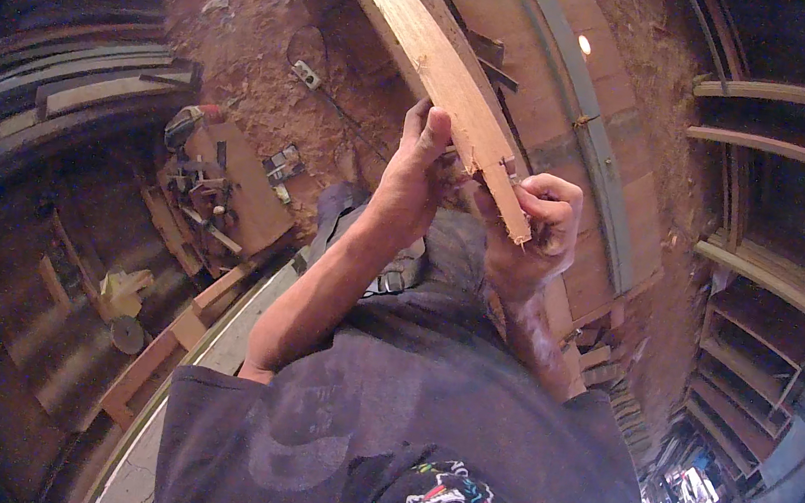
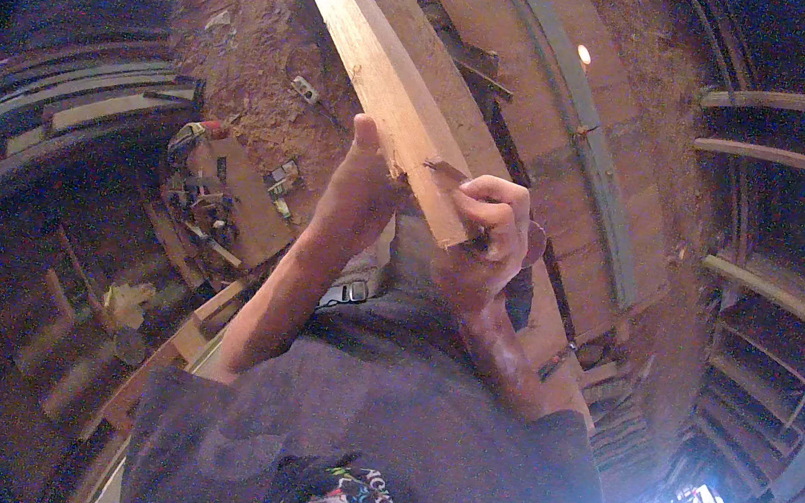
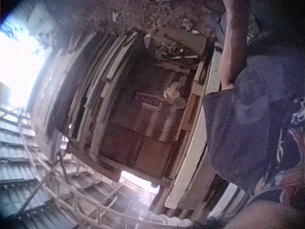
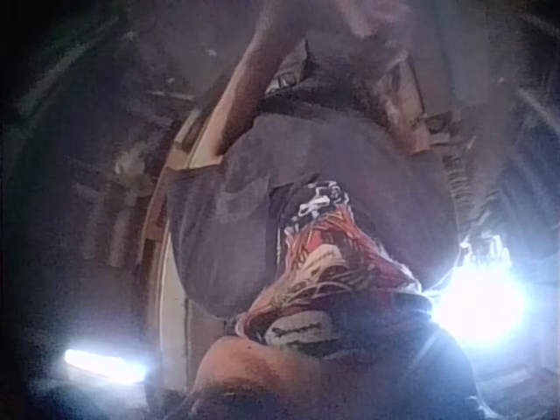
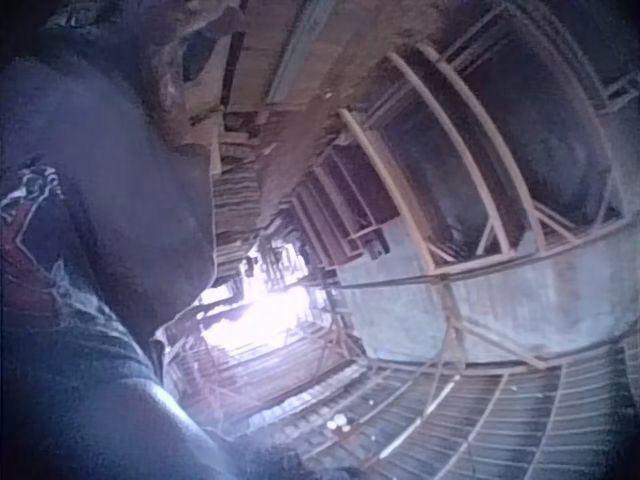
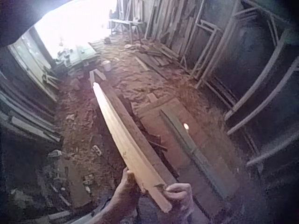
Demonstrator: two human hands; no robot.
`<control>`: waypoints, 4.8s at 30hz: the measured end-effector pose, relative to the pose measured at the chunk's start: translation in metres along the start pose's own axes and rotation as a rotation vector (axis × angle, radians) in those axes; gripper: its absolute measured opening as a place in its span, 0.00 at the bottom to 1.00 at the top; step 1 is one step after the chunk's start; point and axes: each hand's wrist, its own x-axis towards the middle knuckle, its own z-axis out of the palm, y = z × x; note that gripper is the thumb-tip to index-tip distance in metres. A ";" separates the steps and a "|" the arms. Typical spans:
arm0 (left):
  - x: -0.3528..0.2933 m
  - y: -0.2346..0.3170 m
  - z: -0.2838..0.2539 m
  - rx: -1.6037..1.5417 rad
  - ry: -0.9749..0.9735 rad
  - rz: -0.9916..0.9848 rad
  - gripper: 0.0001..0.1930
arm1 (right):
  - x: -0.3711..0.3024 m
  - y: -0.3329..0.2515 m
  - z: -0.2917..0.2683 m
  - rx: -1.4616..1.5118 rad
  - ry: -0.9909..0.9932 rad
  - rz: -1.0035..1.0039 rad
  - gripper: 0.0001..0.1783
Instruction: The person picks up a wooden plank, inspects it, and uses an orbital sander to smooth its surface. They repeatedly sand different sections of the plank, repositioning it as needed.
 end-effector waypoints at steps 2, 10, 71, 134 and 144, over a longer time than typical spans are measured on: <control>-0.009 0.005 -0.002 -0.015 -0.017 0.008 0.46 | -0.006 -0.008 0.004 -0.040 -0.004 -0.015 0.21; -0.024 0.026 0.005 0.058 -0.008 0.072 0.43 | 0.003 -0.029 0.011 -0.073 -0.048 -0.048 0.18; 0.008 0.009 -0.015 -0.168 0.034 0.001 0.38 | -0.002 -0.051 -0.033 0.539 -0.087 0.596 0.45; -0.012 -0.105 -0.003 1.500 -0.682 0.598 0.44 | -0.064 0.139 -0.061 0.848 0.443 1.124 0.20; -0.002 -0.106 -0.020 1.781 -0.947 0.670 0.44 | -0.077 0.136 -0.061 1.003 0.401 1.273 0.23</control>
